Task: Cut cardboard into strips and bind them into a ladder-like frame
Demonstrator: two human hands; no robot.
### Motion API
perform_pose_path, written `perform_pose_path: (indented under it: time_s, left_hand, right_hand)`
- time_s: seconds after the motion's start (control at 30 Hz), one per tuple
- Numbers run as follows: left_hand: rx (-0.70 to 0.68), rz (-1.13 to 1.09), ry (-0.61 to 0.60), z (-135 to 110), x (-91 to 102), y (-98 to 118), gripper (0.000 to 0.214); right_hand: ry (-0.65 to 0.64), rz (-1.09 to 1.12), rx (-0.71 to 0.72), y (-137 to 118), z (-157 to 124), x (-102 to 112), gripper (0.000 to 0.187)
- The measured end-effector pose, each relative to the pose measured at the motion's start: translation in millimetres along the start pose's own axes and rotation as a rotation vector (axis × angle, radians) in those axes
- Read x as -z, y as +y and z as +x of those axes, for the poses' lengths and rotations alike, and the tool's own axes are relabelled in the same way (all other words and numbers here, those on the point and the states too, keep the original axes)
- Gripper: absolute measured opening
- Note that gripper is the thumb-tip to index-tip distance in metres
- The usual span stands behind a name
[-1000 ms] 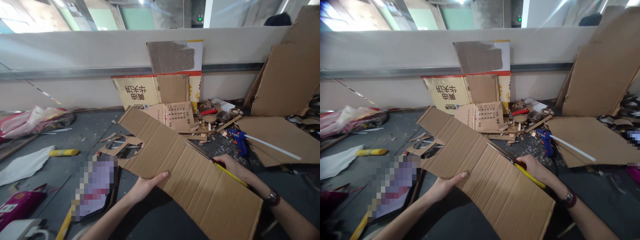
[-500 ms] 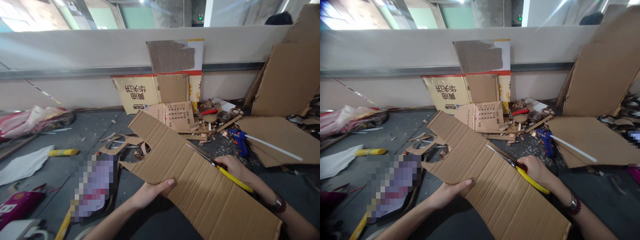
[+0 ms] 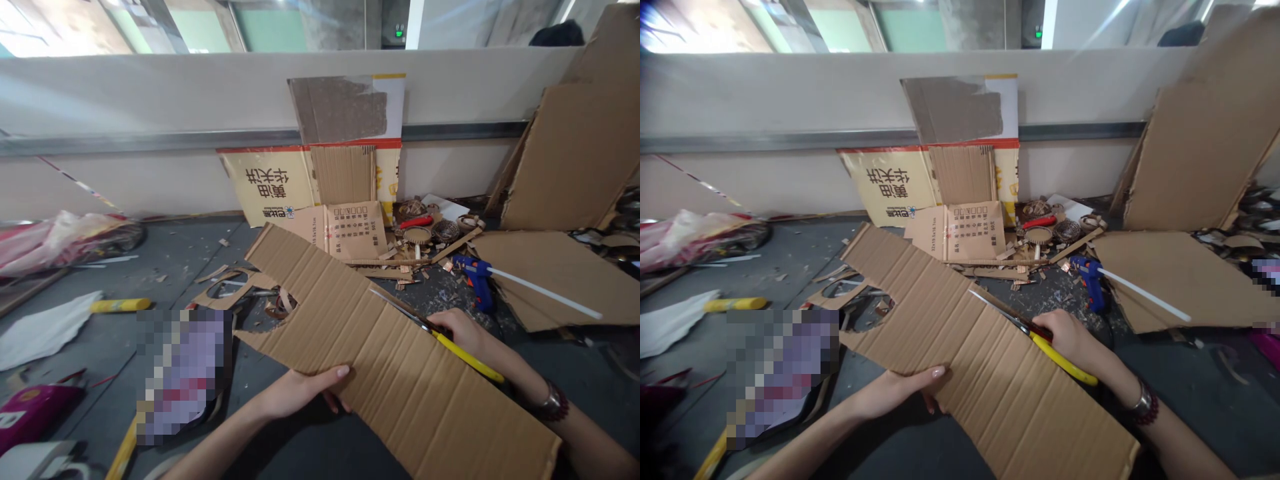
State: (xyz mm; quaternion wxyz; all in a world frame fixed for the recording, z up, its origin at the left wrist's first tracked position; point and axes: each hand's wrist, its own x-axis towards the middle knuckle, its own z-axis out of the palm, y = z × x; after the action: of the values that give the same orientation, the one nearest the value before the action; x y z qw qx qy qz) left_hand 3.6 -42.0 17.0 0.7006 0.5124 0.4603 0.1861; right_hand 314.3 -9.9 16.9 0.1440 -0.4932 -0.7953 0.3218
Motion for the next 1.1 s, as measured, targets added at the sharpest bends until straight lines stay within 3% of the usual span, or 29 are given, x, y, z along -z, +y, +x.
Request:
perform_pose_path:
  time_s: [0.1, 0.53, 0.83, 1.1]
  left_hand:
    - [-0.002, 0.014, -0.072, 0, 0.5, 1, 0.042]
    - [0.003, 0.084, -0.119, 0, -1.3, 2, 0.047]
    - [-0.003, 0.106, -0.137, 0, -0.6, 5, 0.048]
    - [-0.008, 0.135, -0.076, -2, 2.0, 9, 0.050]
  right_hand:
    - [-0.009, -0.021, 0.008, 1, 0, -1, 0.029]
    - [-0.011, -0.082, 0.061, -1, -2, 1, 0.031]
    - [-0.008, -0.107, 0.057, 0, -2, 1, 0.027]
    - [0.065, -0.067, 0.058, 10, 4, -12, 0.030]
